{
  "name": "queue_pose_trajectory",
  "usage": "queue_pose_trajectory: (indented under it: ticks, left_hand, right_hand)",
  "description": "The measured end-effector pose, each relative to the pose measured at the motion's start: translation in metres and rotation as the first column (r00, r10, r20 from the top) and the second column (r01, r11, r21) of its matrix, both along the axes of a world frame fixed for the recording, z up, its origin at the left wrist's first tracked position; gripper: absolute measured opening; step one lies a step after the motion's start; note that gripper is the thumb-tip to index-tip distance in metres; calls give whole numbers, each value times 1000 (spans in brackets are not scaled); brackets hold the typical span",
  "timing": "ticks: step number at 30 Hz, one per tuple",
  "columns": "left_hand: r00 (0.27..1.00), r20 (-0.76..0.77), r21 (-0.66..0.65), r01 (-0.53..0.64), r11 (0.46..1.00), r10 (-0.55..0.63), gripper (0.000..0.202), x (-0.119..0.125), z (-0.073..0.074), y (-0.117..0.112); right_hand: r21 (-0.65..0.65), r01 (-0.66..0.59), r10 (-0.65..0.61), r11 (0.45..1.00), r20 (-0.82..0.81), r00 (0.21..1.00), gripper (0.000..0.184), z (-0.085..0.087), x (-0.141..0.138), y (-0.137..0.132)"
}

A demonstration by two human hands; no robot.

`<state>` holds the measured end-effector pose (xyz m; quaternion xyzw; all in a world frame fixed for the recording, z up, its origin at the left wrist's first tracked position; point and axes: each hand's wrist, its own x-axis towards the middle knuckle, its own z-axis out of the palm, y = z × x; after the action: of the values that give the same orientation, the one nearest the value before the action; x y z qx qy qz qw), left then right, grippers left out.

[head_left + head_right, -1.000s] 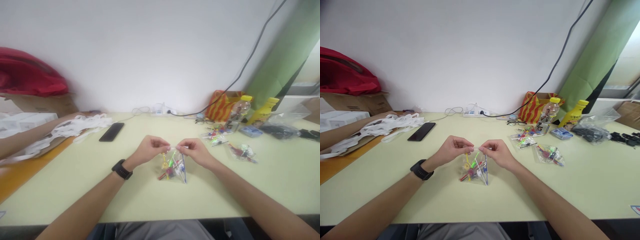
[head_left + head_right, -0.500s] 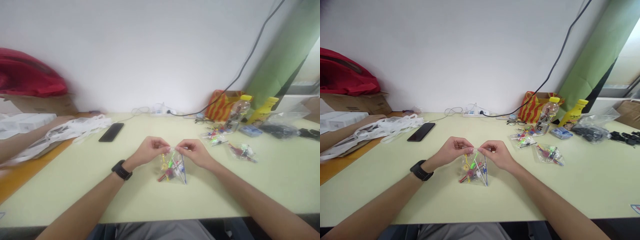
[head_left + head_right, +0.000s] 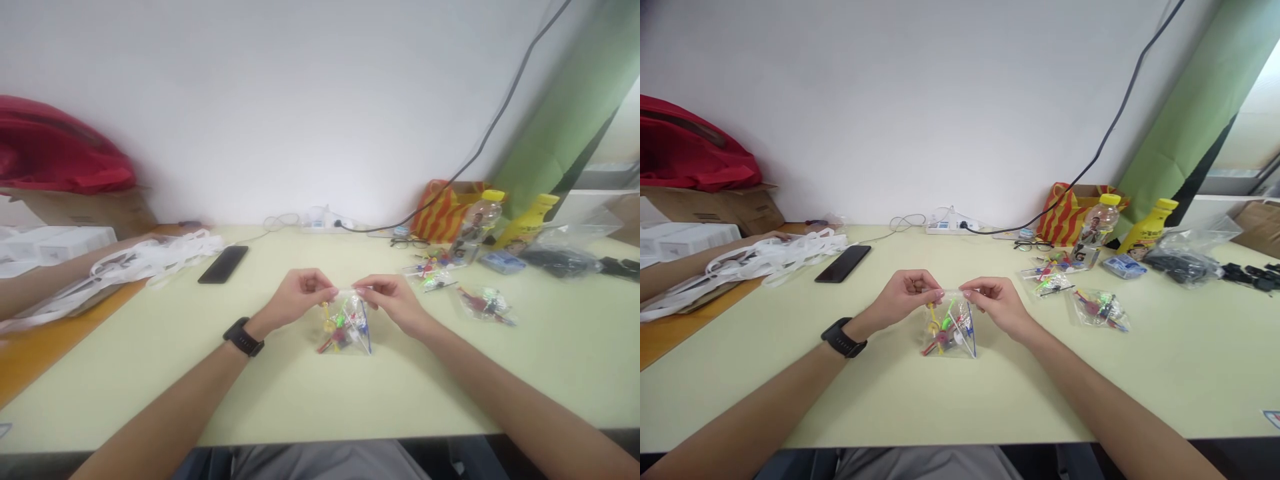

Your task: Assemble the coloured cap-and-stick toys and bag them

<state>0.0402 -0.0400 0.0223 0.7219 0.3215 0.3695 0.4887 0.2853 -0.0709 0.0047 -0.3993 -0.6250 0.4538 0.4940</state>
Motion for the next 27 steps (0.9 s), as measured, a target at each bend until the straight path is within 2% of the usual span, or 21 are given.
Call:
queue_pose_trajectory:
  ticks: [5, 11, 18, 21, 23, 27]
  left_hand:
    - [998, 55, -17, -9, 1000, 9, 23, 1, -1, 1]
    - [991, 90, -55, -91, 994, 96, 15, 2, -8, 2]
    - [992, 74, -34, -104, 994, 106, 28, 6, -11, -1]
    - [990, 70, -14, -122, 992, 122, 36, 7, -11, 0]
    - [990, 43, 9, -132, 991, 131, 36, 6, -11, 1]
    - [994, -27, 55, -101, 993, 103, 29, 3, -6, 3]
  right_hand:
    - [-15, -21, 19, 1000, -65, 998, 19, -2, 1, 1]
    - [31, -74, 77, 997, -129, 989, 19, -3, 4, 1]
    - [118, -24, 30, 993, -50, 998, 15, 0, 6, 1]
    - [92, -8, 6, 996, 20, 1000, 23, 2, 3, 0]
    - [83, -24, 18, 996, 78, 997, 26, 3, 1, 0]
    - [145, -18, -7, 989, 169, 986, 28, 5, 3, 0]
